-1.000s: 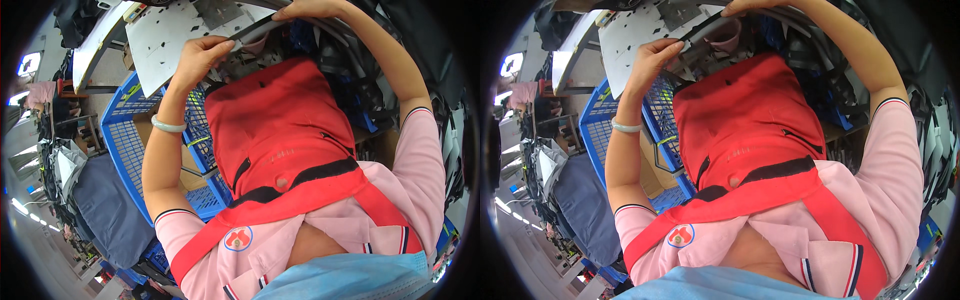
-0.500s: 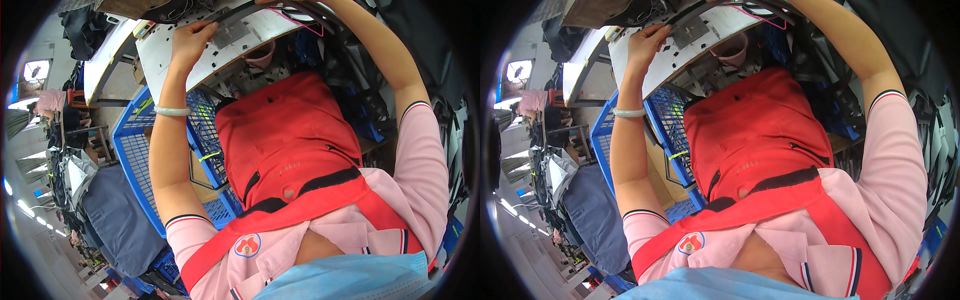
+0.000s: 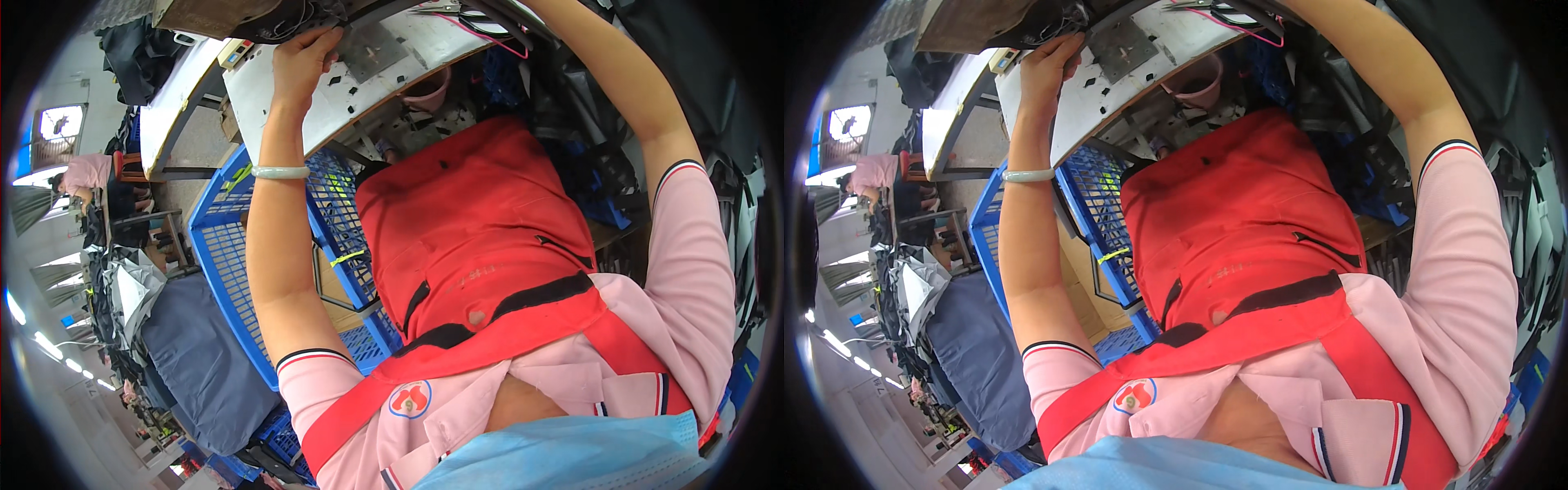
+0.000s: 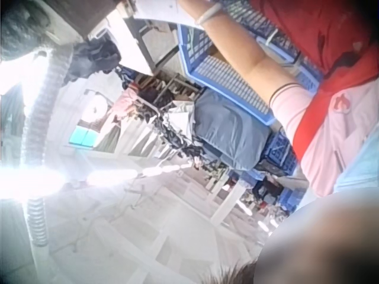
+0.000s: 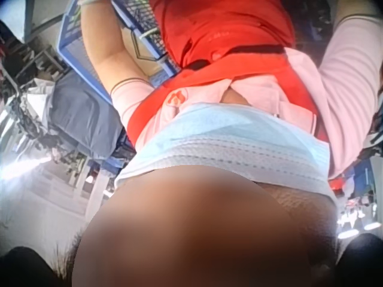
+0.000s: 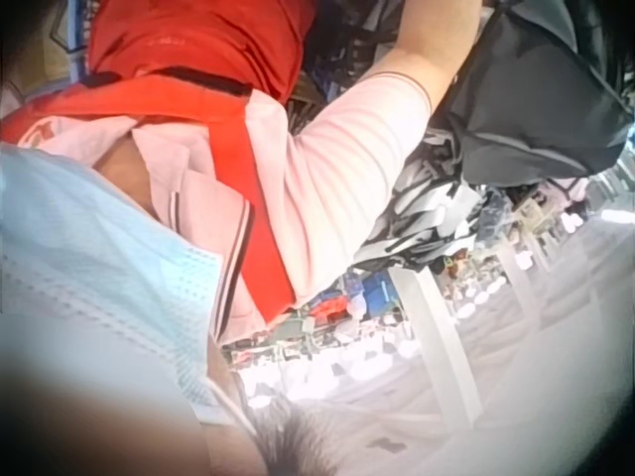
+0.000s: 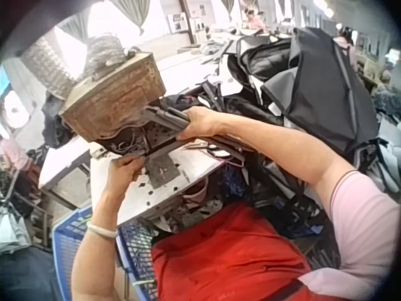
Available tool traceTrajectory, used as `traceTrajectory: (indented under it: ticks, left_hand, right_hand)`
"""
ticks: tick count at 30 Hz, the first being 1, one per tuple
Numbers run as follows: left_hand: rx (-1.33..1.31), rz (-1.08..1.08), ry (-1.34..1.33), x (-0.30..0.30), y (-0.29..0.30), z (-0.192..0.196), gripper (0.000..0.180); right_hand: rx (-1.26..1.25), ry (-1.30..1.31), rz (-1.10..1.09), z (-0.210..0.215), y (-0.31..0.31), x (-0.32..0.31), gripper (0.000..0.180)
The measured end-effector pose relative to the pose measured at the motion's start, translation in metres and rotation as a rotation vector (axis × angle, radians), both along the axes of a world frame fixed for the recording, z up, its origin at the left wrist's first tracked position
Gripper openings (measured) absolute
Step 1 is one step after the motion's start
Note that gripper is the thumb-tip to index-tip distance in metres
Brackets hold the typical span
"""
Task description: Sewing together fabric panels and piping using an industrial sewing machine.
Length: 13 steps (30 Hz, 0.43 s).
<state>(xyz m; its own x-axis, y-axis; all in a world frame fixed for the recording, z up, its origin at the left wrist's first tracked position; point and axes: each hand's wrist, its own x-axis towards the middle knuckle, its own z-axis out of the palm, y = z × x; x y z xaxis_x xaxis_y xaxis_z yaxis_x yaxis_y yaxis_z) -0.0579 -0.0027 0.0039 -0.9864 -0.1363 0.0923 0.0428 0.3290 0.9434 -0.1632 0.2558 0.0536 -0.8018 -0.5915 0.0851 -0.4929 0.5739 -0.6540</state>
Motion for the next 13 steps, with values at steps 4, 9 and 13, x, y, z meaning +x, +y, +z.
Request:
traceTrajectory:
  ticks: [4, 9, 13]
  left_hand:
    - [0.09, 0.017, 0.007, 0.001, -0.002, -0.007, 0.026]
    - [0.071, 0.196, -0.036, 0.01, -0.023, -0.026, 0.028]
    - [-0.514, 0.025, -0.052, 0.027, -0.041, -0.084, 0.035]
  right_hand:
    - [0.01, -0.017, -0.029, -0.004, 0.007, 0.004, 0.034]
    - [-0.172, -0.322, 0.0, -0.016, 0.045, 0.056, 0.029]
    - [-0.188, -0.635, 0.231, -0.055, 0.088, 0.133, 0.059]
